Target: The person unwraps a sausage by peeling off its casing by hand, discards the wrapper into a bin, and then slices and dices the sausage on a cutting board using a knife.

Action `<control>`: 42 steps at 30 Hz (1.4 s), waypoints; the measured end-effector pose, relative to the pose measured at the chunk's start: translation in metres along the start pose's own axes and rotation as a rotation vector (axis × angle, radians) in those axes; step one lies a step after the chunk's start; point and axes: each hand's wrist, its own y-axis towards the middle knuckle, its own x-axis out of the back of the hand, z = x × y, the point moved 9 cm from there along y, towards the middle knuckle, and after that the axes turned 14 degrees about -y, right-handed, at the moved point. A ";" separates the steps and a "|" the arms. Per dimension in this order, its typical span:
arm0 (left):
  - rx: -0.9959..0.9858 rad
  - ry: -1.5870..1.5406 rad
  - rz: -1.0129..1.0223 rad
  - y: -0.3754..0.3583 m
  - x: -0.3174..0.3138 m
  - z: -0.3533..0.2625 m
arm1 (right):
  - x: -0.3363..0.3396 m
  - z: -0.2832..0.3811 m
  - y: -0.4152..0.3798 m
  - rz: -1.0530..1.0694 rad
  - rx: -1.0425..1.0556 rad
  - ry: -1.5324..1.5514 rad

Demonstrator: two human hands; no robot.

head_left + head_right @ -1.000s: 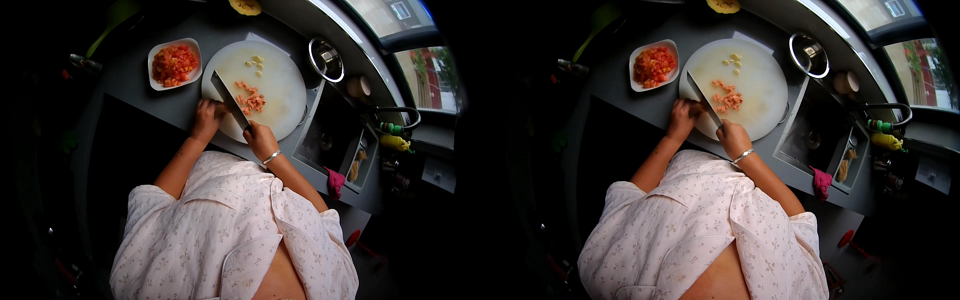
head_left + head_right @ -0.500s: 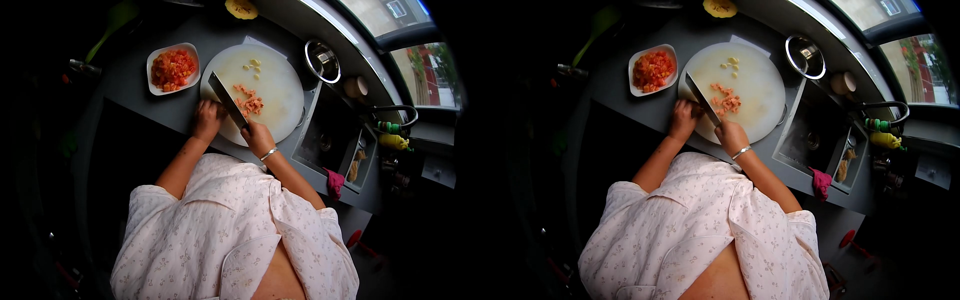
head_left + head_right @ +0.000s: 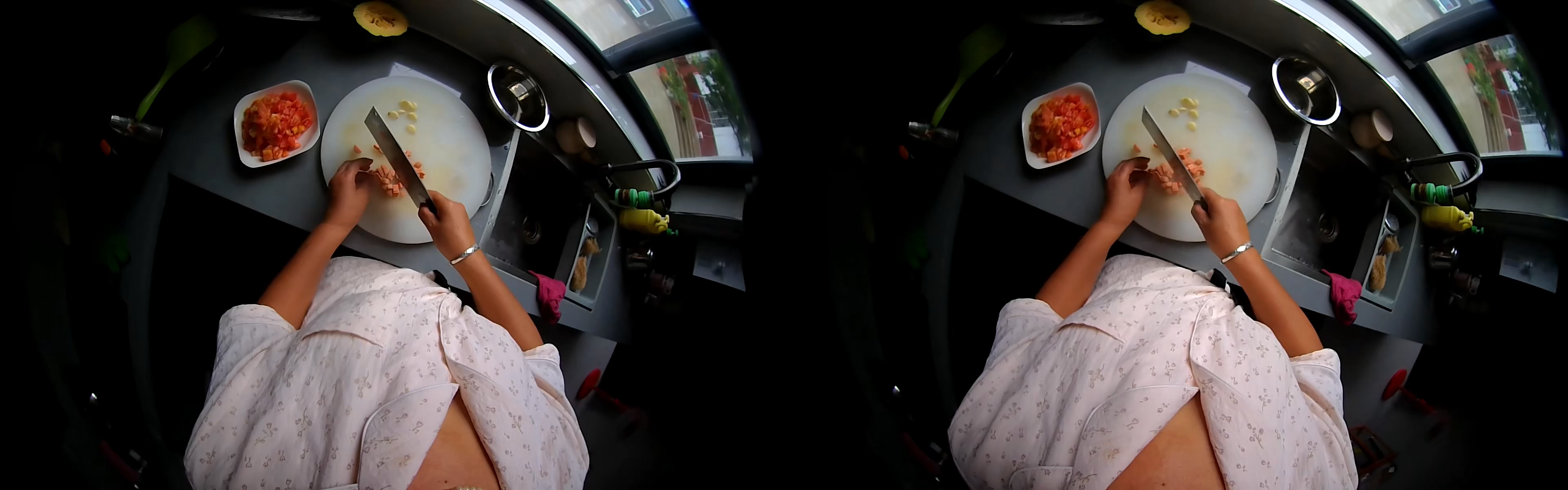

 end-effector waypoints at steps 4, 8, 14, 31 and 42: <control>0.059 -0.040 -0.171 0.006 0.039 -0.026 | 0.014 0.000 -0.010 -0.097 0.121 -0.222; -0.110 0.018 -0.257 0.016 0.072 -0.089 | 0.028 0.011 -0.022 -0.160 0.226 -0.569; -0.252 0.151 0.442 0.011 -0.004 -0.137 | 0.027 0.014 -0.029 -0.228 0.333 -0.668; -0.145 0.360 0.683 0.031 -0.074 -0.058 | 0.025 0.005 -0.048 -0.302 0.327 -0.826; -0.282 0.129 0.220 0.030 -0.018 -0.112 | 0.021 -0.060 -0.056 -0.043 -0.241 0.188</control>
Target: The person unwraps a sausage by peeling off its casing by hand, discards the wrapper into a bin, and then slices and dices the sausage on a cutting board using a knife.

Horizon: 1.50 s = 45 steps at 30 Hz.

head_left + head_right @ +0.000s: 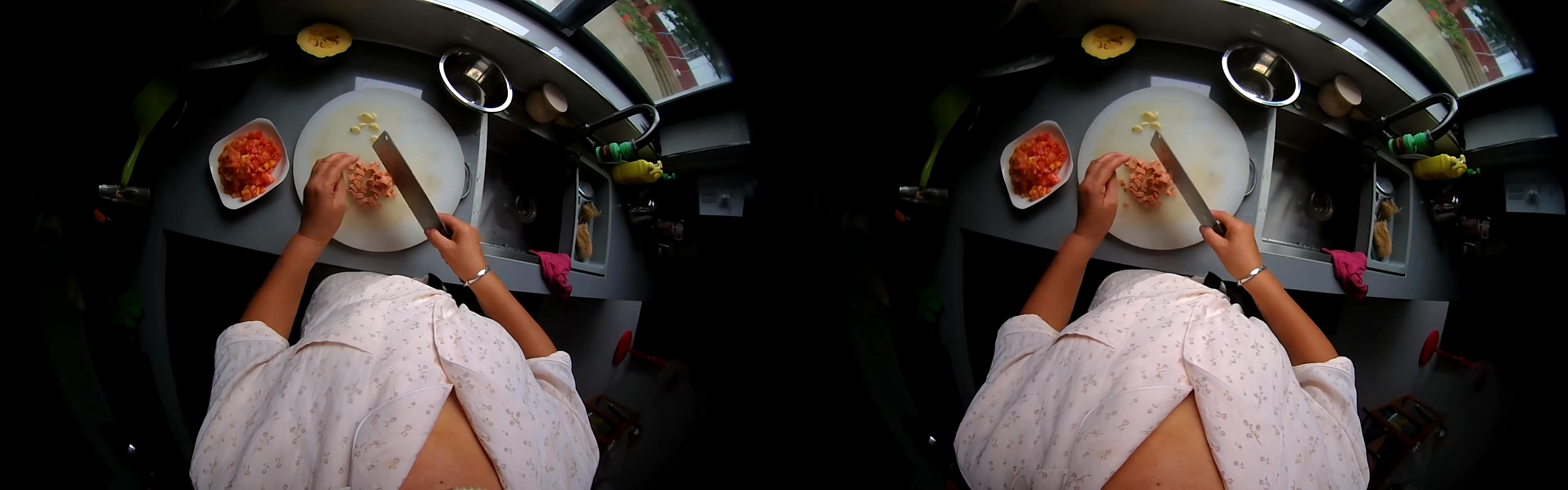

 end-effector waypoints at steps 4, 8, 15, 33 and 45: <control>-0.176 0.012 0.297 -0.023 -0.058 -0.029 | -0.027 -0.002 0.002 0.181 -0.205 0.546; -0.223 0.149 0.410 -0.040 -0.080 -0.027 | -0.033 0.001 0.000 0.225 -0.292 0.689; -0.018 0.232 0.266 -0.039 -0.039 0.041 | -0.021 -0.035 0.002 0.006 -0.226 0.496; 0.232 -0.003 0.022 -0.039 -0.048 0.095 | -0.054 0.042 0.007 -0.043 0.182 -0.132; 0.074 0.174 0.037 -0.030 -0.036 0.072 | -0.046 0.021 0.014 0.052 0.054 0.096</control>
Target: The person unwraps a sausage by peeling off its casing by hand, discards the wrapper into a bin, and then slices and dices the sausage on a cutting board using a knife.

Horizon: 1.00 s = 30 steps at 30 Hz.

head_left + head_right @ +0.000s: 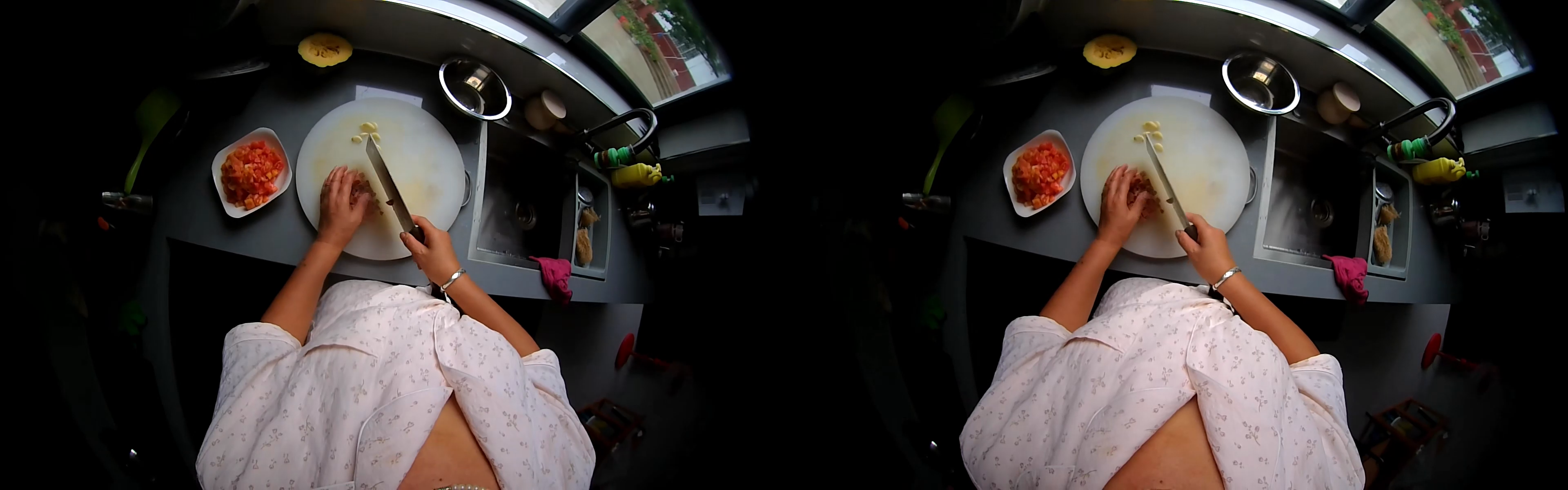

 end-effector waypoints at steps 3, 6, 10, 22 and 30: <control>-0.138 0.057 0.052 0.004 -0.003 -0.031 | 0.000 -0.011 -0.001 0.064 -0.164 0.371; -0.241 -0.009 0.064 0.004 -0.009 -0.060 | -0.006 -0.018 0.003 0.099 -0.231 0.546; -0.342 -0.051 0.160 -0.003 -0.025 -0.063 | -0.012 -0.014 0.005 0.129 -0.272 0.693; -0.227 0.037 0.136 0.017 -0.002 -0.039 | 0.010 -0.034 -0.005 0.061 -0.279 0.766; 0.095 0.047 0.043 0.102 -0.035 0.045 | 0.034 -0.053 -0.015 0.006 -0.295 0.776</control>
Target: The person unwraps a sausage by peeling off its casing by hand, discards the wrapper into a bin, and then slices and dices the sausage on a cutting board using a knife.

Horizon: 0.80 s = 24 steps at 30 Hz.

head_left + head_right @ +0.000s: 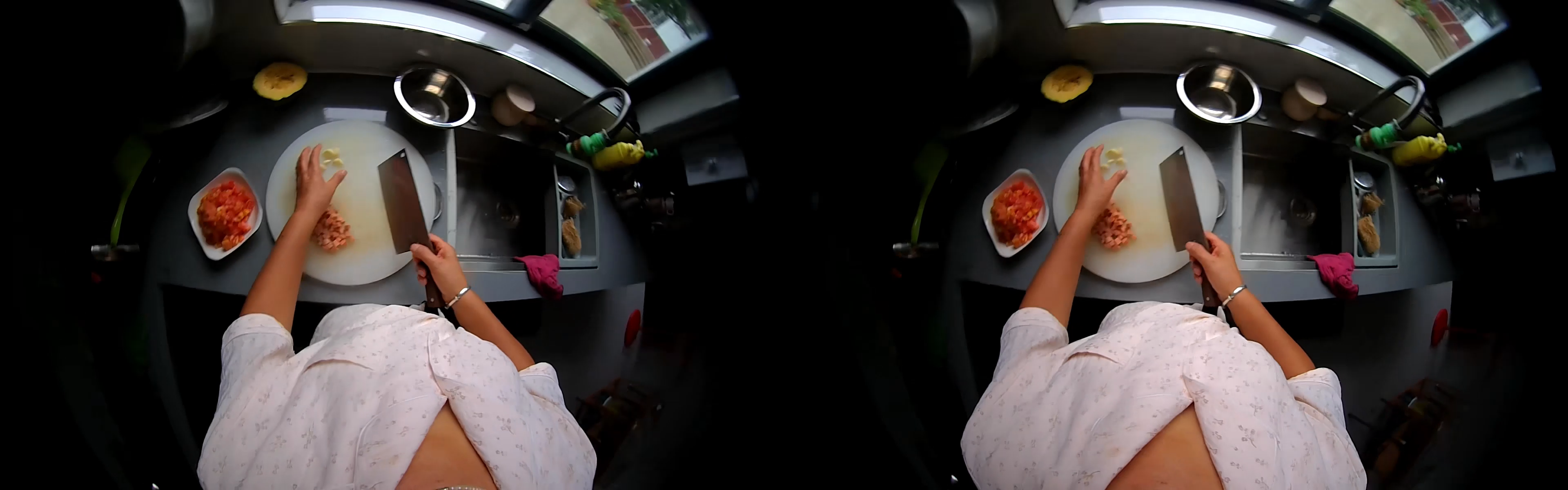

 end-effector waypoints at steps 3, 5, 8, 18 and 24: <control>0.029 -0.007 -0.052 0.022 -0.033 0.038 | 0.012 0.002 -0.001 0.004 0.000 -0.011; 0.065 0.268 -0.076 0.029 -0.048 0.061 | 0.021 0.007 -0.001 0.011 0.018 -0.076; 0.149 0.405 -0.104 0.033 -0.052 0.076 | 0.037 0.005 0.001 -0.045 0.073 -0.077; 0.024 0.225 -0.087 0.033 -0.050 0.068 | 0.070 -0.014 0.004 -0.058 0.091 -0.003; -0.039 0.006 -0.112 0.010 -0.065 0.042 | 0.086 -0.001 -0.005 -0.115 0.065 -0.011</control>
